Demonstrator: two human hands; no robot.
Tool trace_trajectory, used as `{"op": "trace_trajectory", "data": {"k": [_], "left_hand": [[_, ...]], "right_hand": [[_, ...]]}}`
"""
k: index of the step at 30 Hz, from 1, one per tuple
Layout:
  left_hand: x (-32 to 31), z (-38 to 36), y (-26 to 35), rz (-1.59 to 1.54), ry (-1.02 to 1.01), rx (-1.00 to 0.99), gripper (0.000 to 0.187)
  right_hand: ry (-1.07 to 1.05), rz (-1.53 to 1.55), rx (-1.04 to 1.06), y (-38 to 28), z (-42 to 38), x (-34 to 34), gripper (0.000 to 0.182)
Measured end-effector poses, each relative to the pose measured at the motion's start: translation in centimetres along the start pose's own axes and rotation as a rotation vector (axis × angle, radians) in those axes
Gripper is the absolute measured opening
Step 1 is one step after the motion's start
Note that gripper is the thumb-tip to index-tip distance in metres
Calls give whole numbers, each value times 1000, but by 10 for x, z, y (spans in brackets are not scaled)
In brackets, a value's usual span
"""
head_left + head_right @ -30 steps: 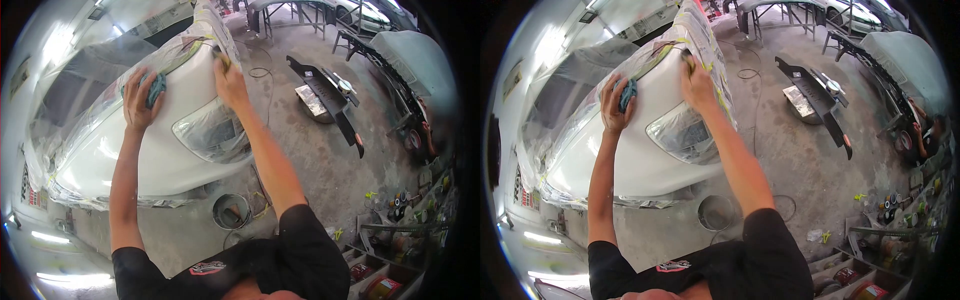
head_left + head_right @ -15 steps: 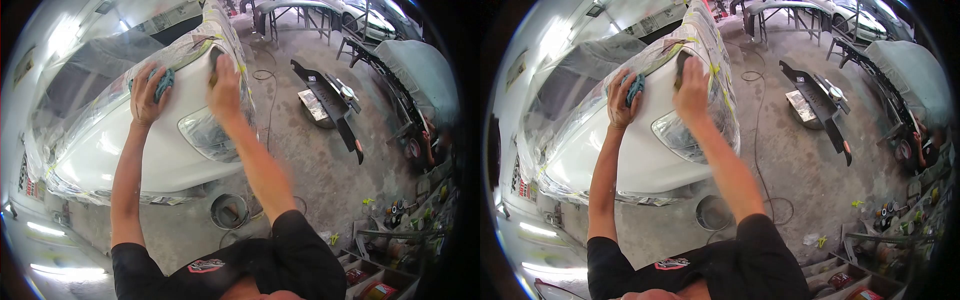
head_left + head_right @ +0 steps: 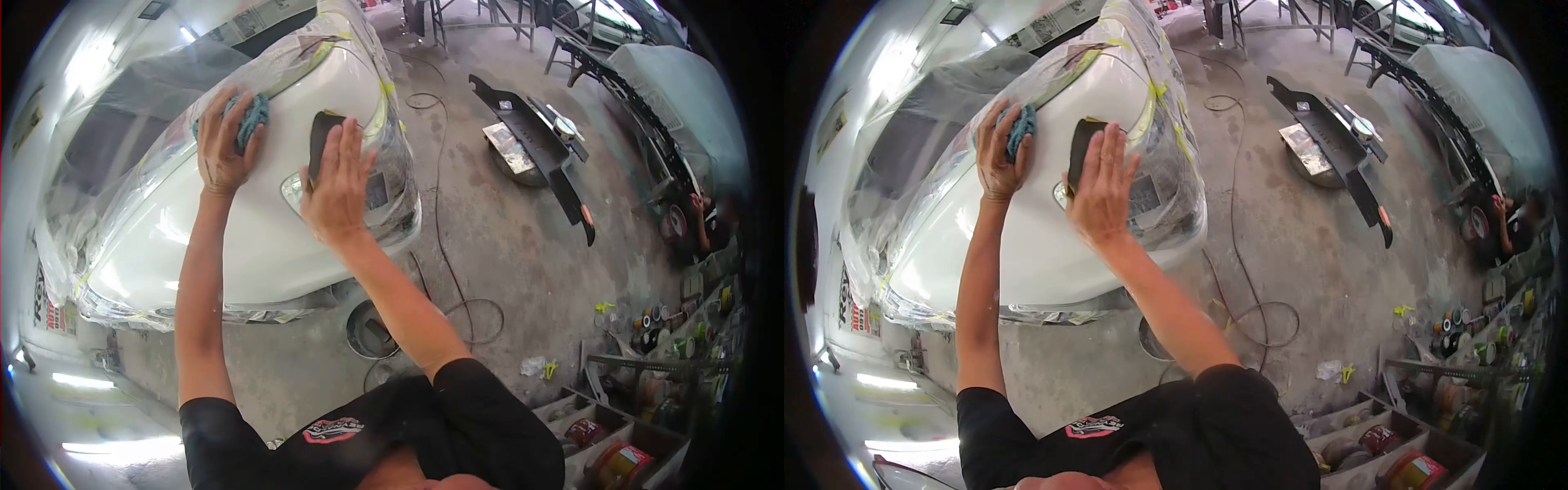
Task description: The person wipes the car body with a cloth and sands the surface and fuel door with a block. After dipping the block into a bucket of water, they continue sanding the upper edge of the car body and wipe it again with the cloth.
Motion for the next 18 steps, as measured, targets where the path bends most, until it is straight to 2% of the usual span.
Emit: {"op": "trace_trajectory", "data": {"k": [1,4,5,9,12,13,17,18], "left_hand": [[-1,0,0,3,1,-3,49],[0,0,2,14,-13,12,49],[1,-1,2,18,-18,6,49],[-2,0,-2,27,-7,-16,48],[-2,-2,1,23,-26,-15,46],[-2,-2,1,22,-28,-5,46],[-1,0,0,43,-26,-9,46],[-2,1,0,39,-18,-9,46]], "right_hand": [[-21,-12,-13,1,-2,0,66],[-155,204,-330,29,65,-9,70],[-158,246,-350,26,68,-4,66],[49,111,-101,12,10,4,55],[-66,202,-201,41,65,-11,55],[-182,330,-309,48,84,-8,54],[38,235,-86,26,27,5,52],[29,237,-90,31,31,2,52]]}}
Point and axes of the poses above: each hand's wrist, its own z-axis towards the middle knuckle, its own x-axis out of the back of the hand, y = z × x, the point moved 2 cm from there along z, towards the middle knuckle, and after that the axes turned 4 degrees about -x, right-handed, at the moved point
